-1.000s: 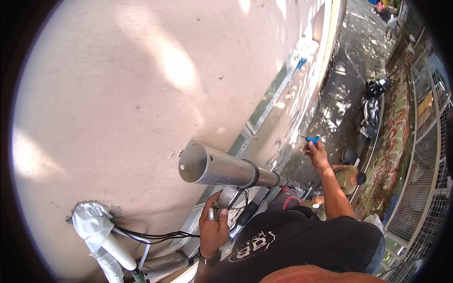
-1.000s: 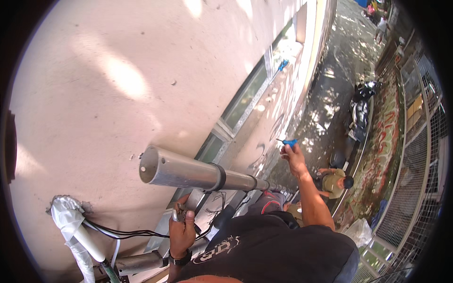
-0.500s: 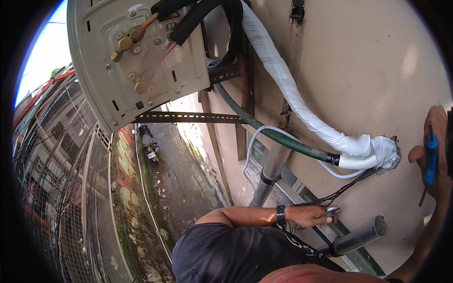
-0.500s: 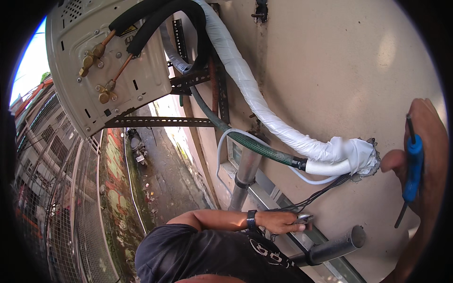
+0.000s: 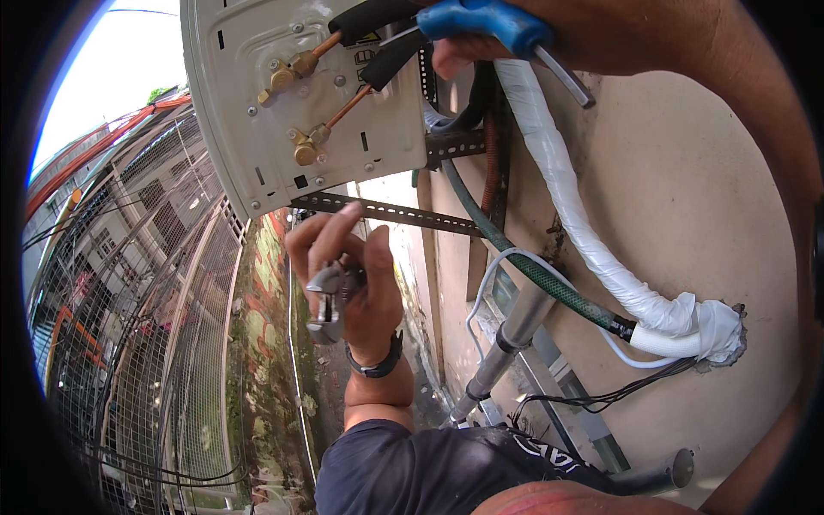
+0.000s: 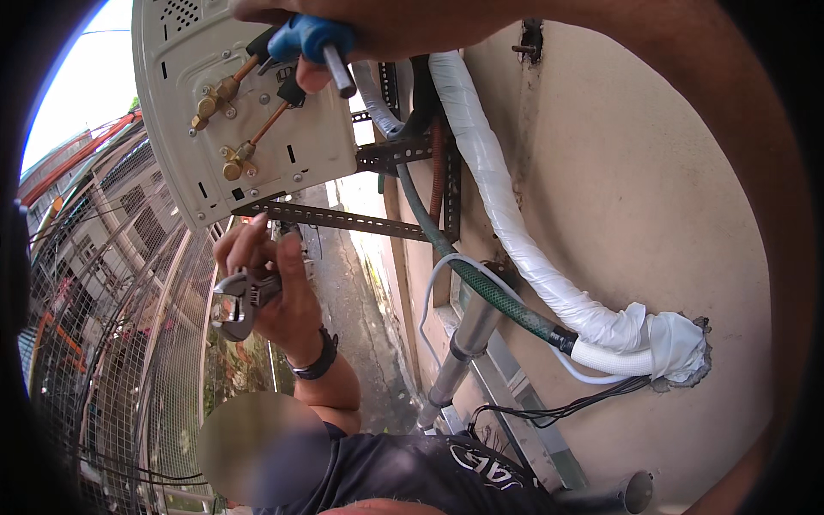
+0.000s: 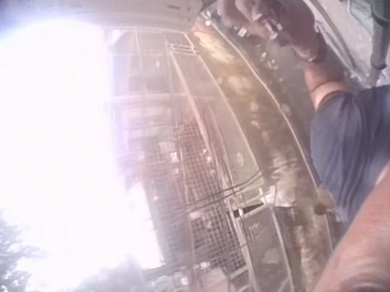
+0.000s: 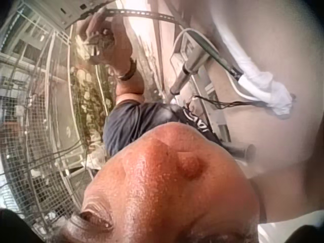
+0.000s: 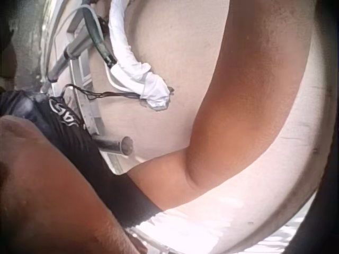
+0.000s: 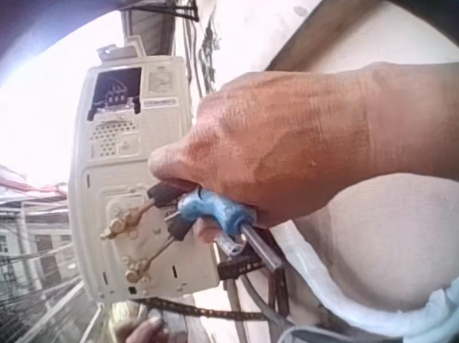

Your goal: The person works on an air conditioning unit using wrenches to tighten or loosen pipe connections and a screwdriver to adjust components on the external unit while standing on a ladder.

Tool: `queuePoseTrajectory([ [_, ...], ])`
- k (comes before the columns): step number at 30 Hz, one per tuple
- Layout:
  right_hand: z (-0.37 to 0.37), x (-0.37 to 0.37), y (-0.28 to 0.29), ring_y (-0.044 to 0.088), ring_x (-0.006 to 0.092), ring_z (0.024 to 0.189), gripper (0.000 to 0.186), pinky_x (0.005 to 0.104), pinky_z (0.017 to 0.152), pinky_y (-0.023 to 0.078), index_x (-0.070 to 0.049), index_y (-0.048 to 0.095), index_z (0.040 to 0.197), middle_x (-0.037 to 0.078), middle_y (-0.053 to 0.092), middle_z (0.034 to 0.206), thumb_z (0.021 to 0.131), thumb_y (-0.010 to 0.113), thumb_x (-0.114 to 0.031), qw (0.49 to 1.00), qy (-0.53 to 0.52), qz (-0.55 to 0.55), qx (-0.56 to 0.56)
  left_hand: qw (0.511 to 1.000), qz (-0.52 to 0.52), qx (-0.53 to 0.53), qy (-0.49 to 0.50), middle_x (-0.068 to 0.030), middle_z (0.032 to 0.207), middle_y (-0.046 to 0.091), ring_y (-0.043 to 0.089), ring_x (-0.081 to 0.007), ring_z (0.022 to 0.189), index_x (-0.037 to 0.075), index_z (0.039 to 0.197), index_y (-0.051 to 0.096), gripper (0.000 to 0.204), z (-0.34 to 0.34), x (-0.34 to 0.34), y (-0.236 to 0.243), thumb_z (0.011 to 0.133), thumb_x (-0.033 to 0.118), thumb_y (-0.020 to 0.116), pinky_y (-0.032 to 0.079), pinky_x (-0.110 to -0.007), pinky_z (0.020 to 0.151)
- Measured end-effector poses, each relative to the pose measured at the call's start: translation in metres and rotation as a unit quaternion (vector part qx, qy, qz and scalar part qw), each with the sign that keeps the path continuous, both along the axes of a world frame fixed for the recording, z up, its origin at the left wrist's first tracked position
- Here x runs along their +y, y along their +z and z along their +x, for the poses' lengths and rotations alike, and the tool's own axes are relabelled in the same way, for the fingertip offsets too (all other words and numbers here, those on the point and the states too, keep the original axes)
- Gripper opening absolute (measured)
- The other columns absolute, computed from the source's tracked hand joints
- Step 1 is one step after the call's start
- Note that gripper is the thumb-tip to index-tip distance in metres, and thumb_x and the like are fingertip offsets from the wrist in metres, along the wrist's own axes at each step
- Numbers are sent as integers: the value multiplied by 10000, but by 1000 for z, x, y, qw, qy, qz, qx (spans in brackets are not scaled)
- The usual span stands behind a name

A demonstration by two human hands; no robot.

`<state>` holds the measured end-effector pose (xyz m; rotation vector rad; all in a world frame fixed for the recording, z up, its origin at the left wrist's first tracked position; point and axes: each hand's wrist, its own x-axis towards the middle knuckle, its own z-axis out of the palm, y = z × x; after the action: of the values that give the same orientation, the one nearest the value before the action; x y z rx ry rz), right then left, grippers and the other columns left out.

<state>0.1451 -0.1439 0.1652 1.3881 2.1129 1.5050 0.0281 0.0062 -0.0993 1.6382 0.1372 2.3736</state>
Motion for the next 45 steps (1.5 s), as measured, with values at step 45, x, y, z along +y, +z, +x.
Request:
queuePoseTrajectory([
  [45, -23, 78, -27, 675, 428, 1051, 308, 484, 909, 527, -27, 574, 1170, 250, 704, 1066, 926, 656, -195, 939, 166, -86, 289, 975, -159, 141, -60, 42, 701, 505, 452, -47, 572, 70, 1250, 535, 325, -94, 37, 85, 1083, 347, 568, 345, -199, 470],
])
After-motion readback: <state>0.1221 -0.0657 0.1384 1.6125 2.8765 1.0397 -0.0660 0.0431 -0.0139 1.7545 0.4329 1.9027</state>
